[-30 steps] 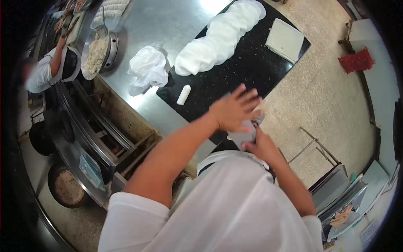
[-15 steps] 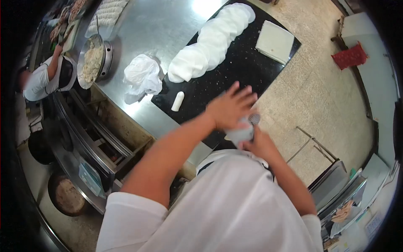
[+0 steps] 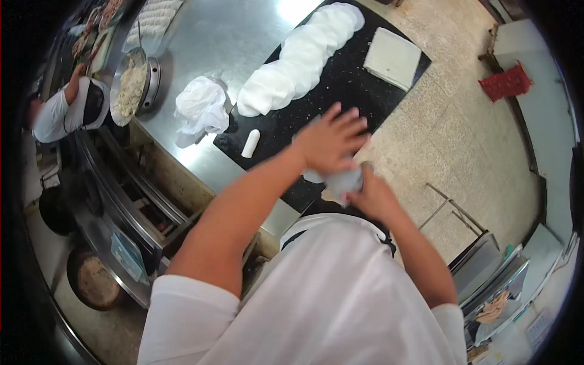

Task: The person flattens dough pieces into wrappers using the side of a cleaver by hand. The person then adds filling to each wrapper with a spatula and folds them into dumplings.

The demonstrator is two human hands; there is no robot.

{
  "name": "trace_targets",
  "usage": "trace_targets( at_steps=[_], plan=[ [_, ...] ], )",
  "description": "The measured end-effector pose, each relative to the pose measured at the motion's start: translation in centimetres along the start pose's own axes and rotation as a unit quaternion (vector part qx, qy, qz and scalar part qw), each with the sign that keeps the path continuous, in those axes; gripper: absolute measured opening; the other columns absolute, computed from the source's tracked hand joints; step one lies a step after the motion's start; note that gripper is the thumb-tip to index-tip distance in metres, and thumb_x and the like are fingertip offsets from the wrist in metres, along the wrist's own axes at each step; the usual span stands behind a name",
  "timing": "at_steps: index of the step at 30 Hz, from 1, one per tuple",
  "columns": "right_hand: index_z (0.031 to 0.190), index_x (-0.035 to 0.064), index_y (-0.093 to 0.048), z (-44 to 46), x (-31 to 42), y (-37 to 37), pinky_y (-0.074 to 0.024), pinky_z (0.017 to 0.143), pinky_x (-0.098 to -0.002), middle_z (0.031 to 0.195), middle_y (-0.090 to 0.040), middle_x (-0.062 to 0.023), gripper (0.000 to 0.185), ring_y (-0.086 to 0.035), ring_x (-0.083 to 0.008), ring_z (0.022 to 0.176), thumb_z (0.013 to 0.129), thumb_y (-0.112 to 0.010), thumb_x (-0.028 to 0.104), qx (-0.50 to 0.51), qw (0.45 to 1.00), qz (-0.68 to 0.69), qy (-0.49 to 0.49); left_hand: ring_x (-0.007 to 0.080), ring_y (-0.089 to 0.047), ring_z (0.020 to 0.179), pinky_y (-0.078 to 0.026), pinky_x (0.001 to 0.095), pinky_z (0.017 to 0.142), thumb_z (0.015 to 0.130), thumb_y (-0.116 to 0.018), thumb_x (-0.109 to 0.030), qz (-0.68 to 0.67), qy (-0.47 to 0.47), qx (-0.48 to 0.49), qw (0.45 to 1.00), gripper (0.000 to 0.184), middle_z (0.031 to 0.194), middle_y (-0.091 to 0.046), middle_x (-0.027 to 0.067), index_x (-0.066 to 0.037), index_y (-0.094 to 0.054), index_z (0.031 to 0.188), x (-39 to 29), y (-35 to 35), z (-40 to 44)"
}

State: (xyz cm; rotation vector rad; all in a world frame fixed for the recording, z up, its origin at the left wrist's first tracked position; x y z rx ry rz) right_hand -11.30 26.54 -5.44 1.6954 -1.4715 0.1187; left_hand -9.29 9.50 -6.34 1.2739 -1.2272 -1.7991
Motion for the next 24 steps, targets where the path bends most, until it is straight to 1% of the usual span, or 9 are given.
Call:
trace_targets(
  at_steps=[1,3,7,9,15,17,18,22,24],
  plan=[
    [0.123,-0.0032,-0.047,-1.3,-2.6,-2.8,-0.0532,0.081,-0.0523,0.101,-0.067,-0.0307,0.068,-0.067,-0.0469,0.095,0.075,-0.083,0.029,0.065,0.997,0.041,-0.002,0.0338,-0.035,0.144,-0.013,0.0611,0.120,0.090,-0.055,-0.056,0.000,-0.004,-0.001,1.000,0.062,0.151,-0.047,0.0107,-0.020,-0.056,0.140,-2.6,-0.7,-1.7],
    [0.131,-0.0021,-0.043,-2.2,-3.1,-3.5,-0.0533,0.080,-0.0517,0.103,-0.067,-0.0296,0.078,-0.067,-0.0467,0.094,0.073,-0.085,0.029,0.056,0.996,0.072,-0.011,0.0338,-0.037,0.143,-0.015,0.0623,0.119,0.089,-0.056,-0.058,-0.059,-0.090,0.061,0.992,0.061,0.148,-0.050,0.0077,-0.020,-0.059,0.136,-5.8,-3.1,-1.8],
    [0.133,-0.0010,-0.042,-1.3,-2.8,0.4,-0.0543,0.078,-0.0499,0.099,-0.069,-0.0276,0.086,-0.068,-0.0439,0.093,0.070,-0.087,0.037,0.021,0.994,0.037,-0.102,0.0332,-0.041,0.141,-0.019,0.0625,0.117,0.087,-0.057,-0.062,0.002,-0.036,0.022,0.999,0.062,0.145,-0.053,0.0058,-0.020,-0.062,0.133,-3.0,-0.8,1.7],
    [0.127,-0.0007,-0.046,1.6,-0.8,3.5,-0.0541,0.078,-0.0506,0.099,-0.069,-0.0269,0.079,-0.068,-0.0447,0.093,0.071,-0.086,0.039,0.032,0.995,-0.073,-0.053,0.0336,-0.039,0.142,-0.020,0.0622,0.117,0.087,-0.058,-0.062,0.035,0.005,-0.015,0.999,0.065,0.146,-0.052,0.0077,-0.021,-0.059,0.137,-0.7,-0.1,2.3],
    [0.116,-0.0018,-0.052,3.0,1.0,4.0,-0.0534,0.081,-0.0518,0.099,-0.069,-0.0276,0.068,-0.068,-0.0442,0.096,0.074,-0.083,0.042,0.004,0.997,-0.070,0.014,0.0366,-0.033,0.145,-0.016,0.0619,0.118,0.087,-0.061,-0.058,0.021,0.046,-0.047,0.998,0.066,0.153,-0.044,0.0123,-0.019,-0.056,0.140,2.2,1.4,2.2],
    [0.120,-0.0053,-0.051,-0.4,-1.8,0.4,-0.0523,0.086,-0.0522,0.105,-0.065,-0.0356,0.068,-0.063,-0.0517,0.102,0.076,-0.082,0.036,0.095,0.995,-0.001,0.002,0.0365,-0.031,0.147,-0.013,0.0634,0.119,0.089,-0.055,-0.061,0.019,0.055,0.015,0.998,0.065,0.153,-0.044,0.0114,-0.022,-0.055,0.142,-2.2,-0.8,-1.1],
    [0.127,-0.0057,-0.049,-1.7,-4.4,-2.5,-0.0521,0.086,-0.0521,0.107,-0.062,-0.0396,0.074,-0.061,-0.0549,0.104,0.075,-0.083,0.033,0.067,0.995,0.033,0.063,0.0356,-0.031,0.147,-0.013,0.0639,0.119,0.090,-0.054,-0.062,-0.015,0.024,0.048,0.998,0.066,0.153,-0.045,0.0100,-0.022,-0.055,0.142,-4.6,-1.4,-1.8],
    [0.129,-0.0045,-0.047,-3.2,-4.2,-1.1,-0.0540,0.081,-0.0505,0.098,-0.069,-0.0285,0.081,-0.067,-0.0469,0.097,0.071,-0.087,0.036,0.058,0.987,0.125,-0.080,0.0327,-0.034,0.146,-0.016,0.0642,0.118,0.089,-0.053,-0.064,-0.007,-0.048,0.049,0.998,0.066,0.149,-0.050,0.0058,-0.022,-0.058,0.139,-5.0,-2.9,1.4],
    [0.123,-0.0031,-0.048,-0.7,-3.8,1.6,-0.0547,0.079,-0.0496,0.095,-0.071,-0.0243,0.076,-0.069,-0.0436,0.091,0.071,-0.087,0.037,0.020,0.998,-0.002,-0.061,0.0325,-0.037,0.143,-0.018,0.0627,0.117,0.089,-0.054,-0.063,0.009,-0.027,0.020,0.999,0.063,0.147,-0.051,0.0072,-0.021,-0.059,0.137,-3.3,-1.9,3.1]
  ],
)
Point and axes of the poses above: each hand's wrist, its own z-axis towards the middle knuckle, its own y-axis out of the back of the hand, x = y × z, the point moved 5 cm from there along z, towards the middle knuckle
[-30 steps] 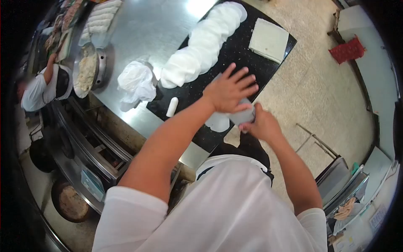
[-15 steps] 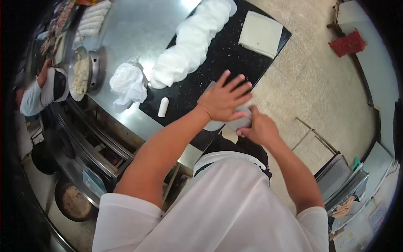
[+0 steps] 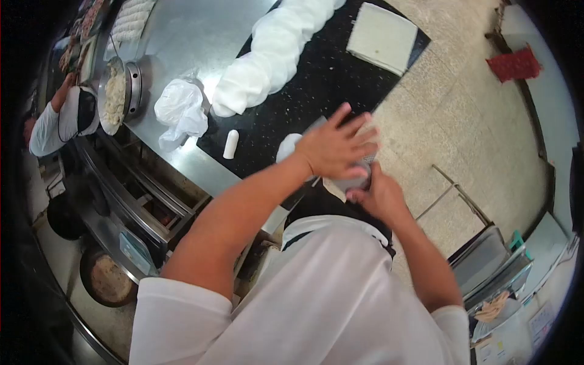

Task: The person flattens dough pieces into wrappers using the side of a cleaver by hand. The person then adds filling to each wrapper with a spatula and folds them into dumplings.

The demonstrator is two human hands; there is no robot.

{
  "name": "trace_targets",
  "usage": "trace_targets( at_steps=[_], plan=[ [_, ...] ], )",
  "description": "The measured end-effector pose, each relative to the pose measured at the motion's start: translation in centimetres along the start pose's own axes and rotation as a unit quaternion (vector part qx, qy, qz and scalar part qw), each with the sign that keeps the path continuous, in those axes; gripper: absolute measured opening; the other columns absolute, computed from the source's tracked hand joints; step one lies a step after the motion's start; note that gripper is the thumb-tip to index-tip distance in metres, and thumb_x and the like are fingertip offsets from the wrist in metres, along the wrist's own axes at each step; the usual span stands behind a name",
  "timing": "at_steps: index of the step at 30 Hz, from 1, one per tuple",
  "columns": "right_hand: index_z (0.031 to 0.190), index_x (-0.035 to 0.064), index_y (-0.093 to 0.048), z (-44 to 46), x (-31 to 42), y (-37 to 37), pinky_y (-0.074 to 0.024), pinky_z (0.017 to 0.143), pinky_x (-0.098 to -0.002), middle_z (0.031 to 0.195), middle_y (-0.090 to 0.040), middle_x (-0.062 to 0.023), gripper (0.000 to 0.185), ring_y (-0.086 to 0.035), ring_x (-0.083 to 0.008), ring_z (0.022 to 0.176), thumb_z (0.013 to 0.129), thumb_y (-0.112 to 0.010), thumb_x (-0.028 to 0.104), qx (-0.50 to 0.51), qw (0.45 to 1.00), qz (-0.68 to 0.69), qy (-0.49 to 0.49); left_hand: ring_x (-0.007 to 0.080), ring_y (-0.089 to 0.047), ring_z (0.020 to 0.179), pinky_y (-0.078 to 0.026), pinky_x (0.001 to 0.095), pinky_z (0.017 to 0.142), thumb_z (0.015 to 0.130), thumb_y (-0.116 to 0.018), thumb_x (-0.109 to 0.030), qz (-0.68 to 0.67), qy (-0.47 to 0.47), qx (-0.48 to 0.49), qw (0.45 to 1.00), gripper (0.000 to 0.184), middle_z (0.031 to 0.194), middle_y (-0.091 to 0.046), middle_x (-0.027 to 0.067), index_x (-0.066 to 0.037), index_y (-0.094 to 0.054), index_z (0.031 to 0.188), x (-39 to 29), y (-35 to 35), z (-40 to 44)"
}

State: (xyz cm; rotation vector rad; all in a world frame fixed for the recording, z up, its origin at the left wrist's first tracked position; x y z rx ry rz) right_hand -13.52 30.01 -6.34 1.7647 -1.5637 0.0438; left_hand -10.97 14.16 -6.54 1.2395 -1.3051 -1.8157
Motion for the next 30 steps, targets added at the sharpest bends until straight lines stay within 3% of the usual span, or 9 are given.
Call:
trace_targets(
  at_steps=[7,12,15,18,23,25,27,28,30],
  plan=[
    [0.118,-0.0016,-0.052,2.6,3.7,3.5,-0.0549,0.080,-0.0492,0.096,-0.071,-0.0250,0.067,-0.070,-0.0435,0.091,0.074,-0.084,0.038,-0.057,0.995,-0.054,0.053,0.0344,-0.033,0.146,-0.017,0.0605,0.118,0.089,-0.056,-0.061,0.049,0.044,-0.061,0.996,0.065,0.153,-0.044,0.0110,-0.021,-0.057,0.140,5.2,3.2,1.7],
    [0.127,-0.0024,-0.051,-1.1,-0.3,-5.7,-0.0542,0.081,-0.0500,0.097,-0.070,-0.0281,0.071,-0.069,-0.0451,0.094,0.076,-0.083,0.035,0.059,0.987,0.131,0.076,0.0300,-0.026,0.150,-0.013,0.0637,0.119,0.088,-0.054,-0.065,-0.025,0.008,0.088,0.996,0.071,0.159,-0.037,0.0083,-0.023,-0.053,0.144,-0.4,-0.4,-4.2],
    [0.116,-0.0005,-0.053,-0.5,-0.6,-4.6,-0.0542,0.078,-0.0496,0.098,-0.070,-0.0271,0.063,-0.068,-0.0448,0.094,0.075,-0.084,0.035,-0.083,0.994,0.075,0.018,0.0301,-0.028,0.149,-0.013,0.0634,0.119,0.089,-0.051,-0.066,-0.046,-0.035,0.066,0.996,0.069,0.158,-0.039,0.0077,-0.024,-0.053,0.143,-0.1,-0.3,-2.3],
    [0.108,0.0012,-0.053,1.0,1.9,0.9,-0.0542,0.076,-0.0498,0.093,-0.070,-0.0271,0.058,-0.069,-0.0447,0.090,0.073,-0.085,0.035,-0.070,0.997,0.035,0.006,0.0303,-0.030,0.148,-0.012,0.0637,0.119,0.090,-0.050,-0.067,0.066,-0.061,-0.014,0.996,0.067,0.154,-0.043,0.0077,-0.026,-0.054,0.143,2.8,1.4,1.9],
    [0.109,-0.0015,-0.047,2.3,4.2,4.7,-0.0538,0.074,-0.0505,0.085,-0.069,-0.0288,0.058,-0.069,-0.0463,0.085,0.078,-0.082,0.033,-0.220,0.973,-0.059,0.048,0.0298,-0.036,0.143,-0.016,0.0610,0.118,0.088,-0.057,-0.064,0.134,-0.010,-0.159,0.978,0.065,0.149,-0.047,0.0055,-0.026,-0.054,0.141,5.4,3.9,2.7],
    [0.110,-0.0027,-0.045,1.0,3.5,2.3,-0.0537,0.074,-0.0508,0.083,-0.068,-0.0298,0.057,-0.069,-0.0471,0.084,0.080,-0.080,0.032,-0.264,0.961,-0.063,0.044,0.0312,-0.049,0.131,-0.035,0.0556,0.109,0.080,-0.066,-0.062,0.170,0.040,-0.276,0.945,0.073,0.136,-0.056,0.0089,-0.025,-0.049,0.140,5.2,6.9,2.1],
    [0.112,-0.0031,-0.042,-0.2,3.5,0.4,-0.0534,0.075,-0.0520,0.086,-0.067,-0.0318,0.053,-0.067,-0.0492,0.086,0.085,-0.075,0.028,-0.310,0.950,-0.008,0.042,0.0328,-0.062,0.114,-0.049,0.0472,0.096,0.081,-0.064,-0.068,0.022,0.196,-0.224,0.954,0.068,0.122,-0.065,0.0132,-0.018,-0.061,0.128,6.8,7.7,0.5],
    [0.117,-0.0051,-0.041,-2.3,4.3,-1.9,-0.0527,0.076,-0.0538,0.091,-0.066,-0.0350,0.051,-0.066,-0.0516,0.090,0.089,-0.070,0.025,-0.211,0.974,0.079,-0.033,0.0328,-0.062,0.114,-0.049,0.0472,0.096,0.081,-0.064,-0.068,0.016,0.201,-0.229,0.952,0.068,0.122,-0.065,0.0132,-0.018,-0.061,0.128,6.2,8.1,-0.7],
    [0.132,-0.0079,-0.035,-5.7,3.0,-7.8,-0.0525,0.081,-0.0534,0.099,-0.065,-0.0379,0.062,-0.065,-0.0533,0.096,0.089,-0.069,0.021,-0.183,0.980,0.072,0.013,0.0344,-0.069,0.098,-0.055,0.0449,0.085,0.086,-0.051,-0.075,-0.170,0.330,0.101,0.923,0.074,0.102,-0.072,0.0173,-0.007,-0.072,0.106,5.7,5.9,-3.6]
  ],
)
Point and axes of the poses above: each hand's wrist, its own z-axis towards the middle knuckle, its own y-axis out of the back of the hand, x = y × z, the point moved 5 cm from there along z, towards the middle knuckle
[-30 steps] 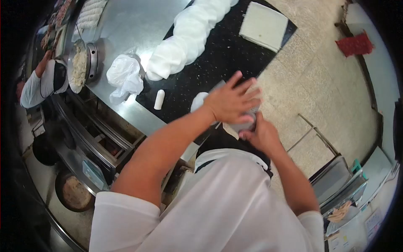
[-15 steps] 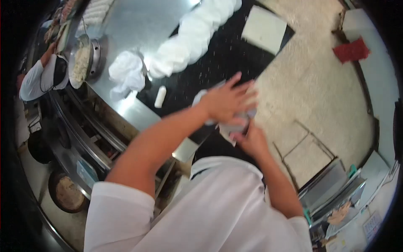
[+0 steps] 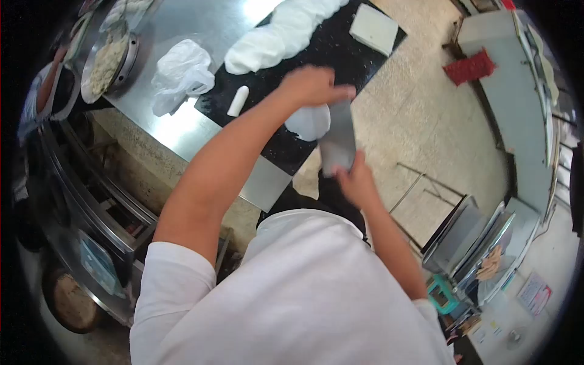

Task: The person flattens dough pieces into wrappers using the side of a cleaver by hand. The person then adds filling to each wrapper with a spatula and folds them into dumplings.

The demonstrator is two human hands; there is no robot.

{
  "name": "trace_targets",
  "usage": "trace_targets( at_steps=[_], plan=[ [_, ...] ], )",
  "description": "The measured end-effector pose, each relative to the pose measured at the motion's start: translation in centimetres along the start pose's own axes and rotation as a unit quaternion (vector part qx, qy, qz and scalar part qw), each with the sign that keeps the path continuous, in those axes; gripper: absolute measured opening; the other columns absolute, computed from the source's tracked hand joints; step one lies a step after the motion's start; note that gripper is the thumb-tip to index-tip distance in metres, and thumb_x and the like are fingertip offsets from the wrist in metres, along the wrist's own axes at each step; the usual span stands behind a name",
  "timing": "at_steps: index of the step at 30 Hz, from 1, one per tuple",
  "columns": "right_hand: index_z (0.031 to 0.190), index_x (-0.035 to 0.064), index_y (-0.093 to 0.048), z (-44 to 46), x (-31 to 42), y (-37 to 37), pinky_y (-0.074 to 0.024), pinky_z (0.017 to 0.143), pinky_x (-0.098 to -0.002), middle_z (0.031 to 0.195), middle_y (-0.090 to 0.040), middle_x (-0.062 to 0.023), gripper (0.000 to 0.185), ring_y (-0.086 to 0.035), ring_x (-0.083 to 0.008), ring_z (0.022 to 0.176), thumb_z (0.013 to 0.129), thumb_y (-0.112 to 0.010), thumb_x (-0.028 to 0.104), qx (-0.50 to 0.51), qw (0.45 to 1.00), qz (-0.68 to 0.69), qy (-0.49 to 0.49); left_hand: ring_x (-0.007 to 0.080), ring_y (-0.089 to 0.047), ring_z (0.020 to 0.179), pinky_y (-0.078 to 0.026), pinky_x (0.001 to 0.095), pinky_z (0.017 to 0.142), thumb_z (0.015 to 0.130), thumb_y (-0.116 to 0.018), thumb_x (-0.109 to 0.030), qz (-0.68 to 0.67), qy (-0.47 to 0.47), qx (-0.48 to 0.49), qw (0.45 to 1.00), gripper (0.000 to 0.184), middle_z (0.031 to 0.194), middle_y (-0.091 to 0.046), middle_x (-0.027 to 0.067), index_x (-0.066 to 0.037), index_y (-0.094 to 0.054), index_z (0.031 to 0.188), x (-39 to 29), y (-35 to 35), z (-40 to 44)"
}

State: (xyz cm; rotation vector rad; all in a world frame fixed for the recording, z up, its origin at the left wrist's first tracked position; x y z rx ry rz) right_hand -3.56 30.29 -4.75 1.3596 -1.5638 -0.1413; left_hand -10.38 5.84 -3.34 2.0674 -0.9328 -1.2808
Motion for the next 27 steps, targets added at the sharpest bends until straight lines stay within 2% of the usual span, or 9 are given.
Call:
trace_targets(
  at_steps=[1,2,5,8,16,19,21,25,27],
  plan=[
    [0.131,-0.0060,-0.036,-2.3,-1.4,-1.3,-0.0523,0.083,-0.0523,0.100,-0.065,-0.0376,0.061,-0.064,-0.0538,0.097,0.088,-0.070,0.021,0.018,1.000,0.016,-0.006,0.0370,-0.071,0.093,-0.056,0.0482,0.082,0.085,-0.044,-0.082,0.016,-0.043,0.081,0.996,0.088,0.092,-0.073,0.0207,0.000,-0.074,0.083,0.9,-2.6,-0.2],
    [0.129,-0.0043,-0.039,-4.4,-2.0,-1.7,-0.0528,0.081,-0.0506,0.099,-0.066,-0.0351,0.059,-0.065,-0.0519,0.095,0.087,-0.071,0.021,0.048,0.997,0.031,-0.046,0.0371,-0.071,0.094,-0.056,0.0462,0.083,0.083,-0.044,-0.084,-0.034,-0.033,0.202,0.978,0.091,0.092,-0.073,0.0225,0.002,-0.074,0.078,0.9,-3.4,-2.0],
    [0.117,-0.0008,-0.050,-6.5,-1.8,0.4,-0.0541,0.076,-0.0461,0.092,-0.069,-0.0278,0.044,-0.070,-0.0434,0.089,0.086,-0.073,0.019,0.069,0.996,-0.036,-0.051,0.0381,-0.070,0.089,-0.055,0.0472,0.077,0.087,-0.057,-0.068,-0.047,-0.016,0.047,0.998,0.068,0.092,-0.072,0.0203,-0.002,-0.073,0.087,0.7,-1.9,-5.5],
    [0.106,0.0006,-0.056,-5.0,-2.6,2.7,-0.0538,0.071,-0.0429,0.085,-0.069,-0.0240,0.031,-0.070,-0.0408,0.082,0.087,-0.073,0.018,0.022,0.999,-0.009,-0.026,0.0357,-0.070,0.083,-0.054,0.0430,0.074,0.084,-0.074,-0.029,-0.148,-0.006,-0.233,0.961,0.032,0.088,-0.070,0.0188,-0.008,-0.068,0.107,3.9,-2.2,-6.1],
    [0.112,-0.0022,-0.050,10.1,3.2,5.9,-0.0515,0.073,-0.0519,0.086,-0.067,-0.0302,0.036,-0.067,-0.0466,0.088,0.089,-0.069,0.017,-0.020,0.990,-0.052,0.129,0.0283,-0.067,0.075,-0.053,0.0355,0.068,0.091,-0.067,-0.014,-0.213,-0.011,-0.332,0.919,0.026,0.088,-0.069,0.0150,-0.003,-0.068,0.115,2.8,-2.9,-8.6],
    [0.114,-0.0018,-0.049,10.7,4.5,1.8,-0.0507,0.078,-0.0534,0.091,-0.068,-0.0307,0.041,-0.067,-0.0474,0.091,0.087,-0.071,0.021,0.149,0.964,-0.098,0.196,0.0315,-0.068,0.077,-0.054,0.0383,0.069,0.090,-0.066,-0.014,-0.213,0.016,-0.355,0.910,0.022,0.089,-0.069,0.0147,-0.004,-0.069,0.109,1.6,-2.2,-9.8],
    [0.113,-0.0010,-0.051,9.7,5.6,2.4,-0.0502,0.081,-0.0534,0.095,-0.068,-0.0297,0.042,-0.067,-0.0479,0.093,0.087,-0.071,0.024,0.259,0.930,-0.142,0.217,0.0175,-0.065,0.073,-0.053,0.0306,0.067,0.089,-0.069,-0.009,-0.280,0.071,-0.338,0.896,0.024,0.088,-0.070,0.0102,-0.003,-0.069,0.112,1.2,-1.6,-10.7],
    [0.113,-0.0021,-0.052,13.3,3.0,4.4,-0.0508,0.082,-0.0517,0.095,-0.069,-0.0291,0.044,-0.067,-0.0475,0.092,0.086,-0.072,0.025,0.331,0.870,-0.174,0.322,0.0069,-0.058,0.078,-0.049,0.0259,0.070,0.093,-0.068,-0.011,-0.363,0.149,-0.443,0.806,0.025,0.087,-0.064,0.0002,-0.003,-0.067,0.116,3.8,0.5,-11.4],
    [0.109,-0.0030,-0.055,16.1,2.9,7.9,-0.0518,0.078,-0.0512,0.093,-0.069,-0.0280,0.041,-0.068,-0.0460,0.090,0.085,-0.073,0.025,0.297,0.905,-0.129,0.275,0.0084,-0.056,0.078,-0.049,0.0250,0.071,0.095,-0.066,-0.014,-0.389,0.189,-0.497,0.752,0.027,0.086,-0.061,-0.0010,-0.005,-0.065,0.120,6.0,2.8,-11.2]
  ],
)
Point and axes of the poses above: each hand's wrist, its own z-axis towards the middle knuckle, its own y-axis out of the back of the hand, x = y × z, the point moved 5 cm from there along z, towards the middle knuckle
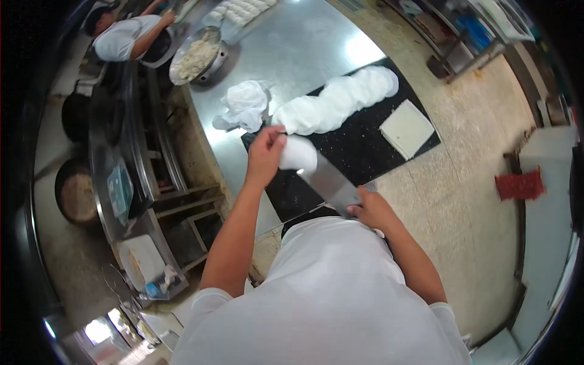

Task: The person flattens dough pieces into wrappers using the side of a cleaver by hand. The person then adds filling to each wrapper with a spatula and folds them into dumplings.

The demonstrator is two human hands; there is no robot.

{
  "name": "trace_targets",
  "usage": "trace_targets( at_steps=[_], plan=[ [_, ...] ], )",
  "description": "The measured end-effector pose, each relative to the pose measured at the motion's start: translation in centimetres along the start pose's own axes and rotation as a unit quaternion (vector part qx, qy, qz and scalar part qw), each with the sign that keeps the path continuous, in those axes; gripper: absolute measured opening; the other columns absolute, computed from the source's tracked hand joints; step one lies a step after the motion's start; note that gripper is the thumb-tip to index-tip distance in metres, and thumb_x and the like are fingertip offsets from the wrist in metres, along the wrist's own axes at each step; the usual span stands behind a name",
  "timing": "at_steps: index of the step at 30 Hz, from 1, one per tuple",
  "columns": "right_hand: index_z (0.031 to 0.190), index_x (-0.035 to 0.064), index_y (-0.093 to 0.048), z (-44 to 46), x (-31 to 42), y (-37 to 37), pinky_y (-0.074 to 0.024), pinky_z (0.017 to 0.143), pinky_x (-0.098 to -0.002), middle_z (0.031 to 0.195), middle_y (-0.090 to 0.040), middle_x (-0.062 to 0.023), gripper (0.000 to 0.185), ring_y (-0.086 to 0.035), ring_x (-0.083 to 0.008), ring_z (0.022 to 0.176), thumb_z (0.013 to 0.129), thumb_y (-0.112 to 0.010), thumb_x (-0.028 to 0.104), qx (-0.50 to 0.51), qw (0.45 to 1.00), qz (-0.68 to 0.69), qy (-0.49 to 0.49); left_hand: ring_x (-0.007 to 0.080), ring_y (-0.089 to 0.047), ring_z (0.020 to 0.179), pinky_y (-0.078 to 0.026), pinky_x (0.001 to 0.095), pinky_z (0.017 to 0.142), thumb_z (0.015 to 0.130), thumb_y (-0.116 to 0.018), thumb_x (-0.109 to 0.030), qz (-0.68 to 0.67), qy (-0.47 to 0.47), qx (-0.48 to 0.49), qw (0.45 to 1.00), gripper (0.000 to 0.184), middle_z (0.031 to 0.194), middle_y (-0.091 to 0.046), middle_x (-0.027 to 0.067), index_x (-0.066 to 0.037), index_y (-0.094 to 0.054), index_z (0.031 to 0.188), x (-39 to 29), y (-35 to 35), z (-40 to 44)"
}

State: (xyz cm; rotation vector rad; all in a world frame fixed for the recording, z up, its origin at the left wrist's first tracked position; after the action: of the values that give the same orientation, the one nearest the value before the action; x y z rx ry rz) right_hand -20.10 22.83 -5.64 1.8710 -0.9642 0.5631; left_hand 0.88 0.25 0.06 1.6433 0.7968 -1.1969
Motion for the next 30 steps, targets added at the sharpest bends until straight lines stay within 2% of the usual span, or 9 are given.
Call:
trace_targets(
  at_steps=[2,6,8,14,19,24,26,29,30],
  plan=[
    [0.105,-0.0032,-0.055,-0.8,-1.5,3.4,-0.0524,0.076,-0.0503,0.091,-0.069,-0.0279,0.038,-0.069,-0.0459,0.089,0.085,-0.073,0.024,-0.020,1.000,0.012,-0.001,0.0111,-0.058,0.084,-0.049,0.0268,0.076,0.096,-0.065,-0.017,-0.024,0.098,-0.027,0.994,0.034,0.099,-0.065,0.0035,-0.006,-0.062,0.128,2.0,1.3,3.3],
    [0.099,-0.0040,-0.056,-3.3,-3.8,8.2,-0.0540,0.068,-0.0448,0.086,-0.069,-0.0283,0.032,-0.070,-0.0433,0.084,0.087,-0.073,0.021,-0.098,0.991,0.080,-0.040,0.0159,-0.062,0.094,-0.050,0.0305,0.084,0.096,-0.065,-0.020,0.001,0.112,-0.152,0.982,0.042,0.118,-0.065,0.0098,-0.007,-0.057,0.136,6.1,3.9,5.5],
    [0.098,-0.0032,-0.056,-4.9,-3.9,10.0,-0.0531,0.065,-0.0408,0.083,-0.069,-0.0243,0.031,-0.070,-0.0378,0.078,0.089,-0.072,0.021,-0.167,0.979,0.111,0.031,0.0206,-0.062,0.105,-0.050,0.0335,0.089,0.095,-0.066,-0.021,0.105,0.096,-0.183,0.973,0.050,0.135,-0.059,0.0148,-0.007,-0.052,0.142,6.1,5.5,4.9],
    [0.097,0.0044,-0.058,-4.3,-4.5,10.6,-0.0445,0.053,-0.0273,0.075,-0.058,-0.0023,0.028,-0.055,-0.0105,0.058,0.097,-0.066,0.032,-0.297,0.859,0.405,0.098,0.0240,-0.061,0.099,-0.050,0.0359,0.087,0.087,-0.077,-0.024,0.276,0.019,-0.116,0.954,0.046,0.117,-0.061,0.0127,-0.003,-0.059,0.124,6.2,5.3,-1.6],
    [0.107,0.0116,-0.052,1.0,-8.1,4.1,-0.0457,0.047,-0.0304,0.070,-0.052,-0.0022,0.023,-0.052,-0.0137,0.051,0.100,-0.060,0.032,-0.301,0.693,0.626,-0.191,0.0335,-0.058,0.089,-0.049,0.0414,0.077,0.080,-0.081,-0.018,0.296,-0.107,-0.084,0.945,0.036,0.100,-0.060,0.0142,-0.004,-0.060,0.106,6.9,4.8,-3.3],
    [0.105,0.0098,-0.051,-2.7,-3.4,0.7,-0.0448,0.044,-0.0291,0.070,-0.053,-0.0024,0.017,-0.050,-0.0133,0.048,0.099,-0.058,0.024,-0.335,0.708,0.589,-0.197,0.0359,-0.059,0.088,-0.049,0.0436,0.078,0.082,-0.077,-0.014,0.245,-0.137,-0.029,0.959,0.028,0.099,-0.061,0.0148,-0.004,-0.061,0.103,8.0,5.7,-2.2],
    [0.102,0.0086,-0.052,-4.0,0.5,-1.3,-0.0435,0.043,-0.0290,0.068,-0.051,-0.0022,0.014,-0.050,-0.0126,0.048,0.099,-0.057,0.021,-0.330,0.770,0.500,-0.217,0.0302,-0.062,0.077,-0.051,0.0399,0.067,0.082,-0.077,-0.014,0.260,-0.270,-0.047,0.926,0.024,0.093,-0.064,0.0133,-0.004,-0.064,0.100,7.3,6.1,-2.3],
    [0.109,0.0025,-0.056,-4.0,7.3,-4.7,-0.0411,0.043,-0.0273,0.068,-0.052,-0.0017,0.016,-0.051,-0.0099,0.048,0.099,-0.054,0.015,-0.288,0.900,0.264,-0.193,0.0310,-0.063,0.072,-0.053,0.0399,0.065,0.083,-0.076,-0.013,0.228,-0.265,-0.028,0.936,0.021,0.091,-0.066,0.0112,-0.005,-0.066,0.099,7.9,7.0,-2.0],
    [0.109,0.0033,-0.055,-3.6,8.5,-5.6,-0.0473,0.049,-0.0376,0.071,-0.060,-0.0084,0.016,-0.061,-0.0224,0.055,0.099,-0.055,0.015,-0.282,0.950,0.059,-0.121,0.0305,-0.064,0.071,-0.054,0.0397,0.065,0.083,-0.076,-0.013,0.220,-0.282,-0.024,0.934,0.020,0.091,-0.066,0.0102,-0.005,-0.066,0.099,8.0,7.1,-2.0]
  ],
)
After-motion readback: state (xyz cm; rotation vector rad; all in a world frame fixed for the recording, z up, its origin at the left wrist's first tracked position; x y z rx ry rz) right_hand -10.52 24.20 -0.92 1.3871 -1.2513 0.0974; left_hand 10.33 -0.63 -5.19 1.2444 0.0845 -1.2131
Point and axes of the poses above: each hand's wrist, its own z-axis towards the middle knuckle, its own y-axis out of the back of the hand, x = y × z, the point moved 5 cm from there along z, towards the middle knuckle
